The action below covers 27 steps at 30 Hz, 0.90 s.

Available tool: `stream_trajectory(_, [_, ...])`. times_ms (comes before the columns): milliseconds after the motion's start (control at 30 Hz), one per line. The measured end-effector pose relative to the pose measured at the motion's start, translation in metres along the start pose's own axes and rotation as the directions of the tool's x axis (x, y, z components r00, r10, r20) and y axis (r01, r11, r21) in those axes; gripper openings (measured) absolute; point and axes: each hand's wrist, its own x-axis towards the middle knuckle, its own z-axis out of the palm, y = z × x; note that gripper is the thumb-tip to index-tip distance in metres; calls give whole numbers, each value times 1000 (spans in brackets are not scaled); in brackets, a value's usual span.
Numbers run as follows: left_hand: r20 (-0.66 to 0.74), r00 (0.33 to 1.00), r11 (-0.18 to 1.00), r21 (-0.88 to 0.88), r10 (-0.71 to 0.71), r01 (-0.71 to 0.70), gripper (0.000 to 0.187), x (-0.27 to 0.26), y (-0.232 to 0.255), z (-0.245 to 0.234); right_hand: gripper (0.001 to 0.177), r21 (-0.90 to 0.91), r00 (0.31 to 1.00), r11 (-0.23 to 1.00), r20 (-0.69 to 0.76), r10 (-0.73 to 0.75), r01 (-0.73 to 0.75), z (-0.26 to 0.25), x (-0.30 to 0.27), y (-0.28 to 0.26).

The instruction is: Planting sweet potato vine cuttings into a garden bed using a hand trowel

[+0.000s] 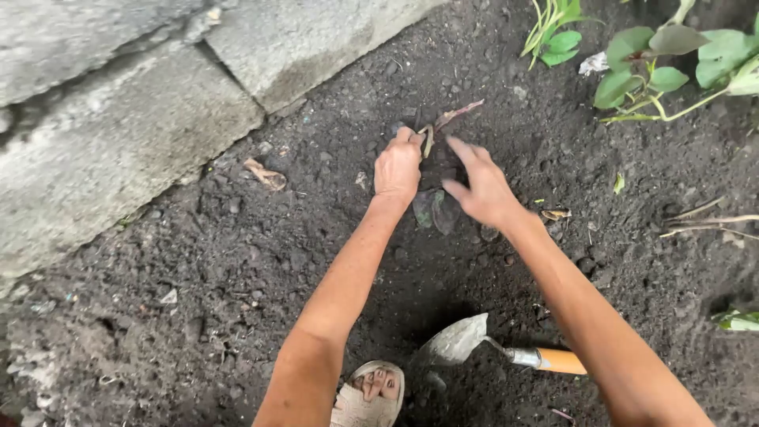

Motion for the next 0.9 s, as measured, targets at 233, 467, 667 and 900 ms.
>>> stream_trajectory(233, [285,958,988,-149,9,36,61,-80,55,-62,49,-438,976,898,-172,-133,45,9,-187,89])
stream_trajectory(467, [232,963,967,-183,-135,180,39,-108,45,-73,57,-206,998,977,36,-49,55,46,-312,152])
stream_trajectory(667, [18,862,714,-552,-507,432,24,-71,-20,-89,55,-290,996,955,73,-41,60,69,-328,177])
stream_trajectory(900, [185,959,306,-920,-216,247,105,13,-12,-124,44,-256,980,962,193,-42,92,56,-316,163])
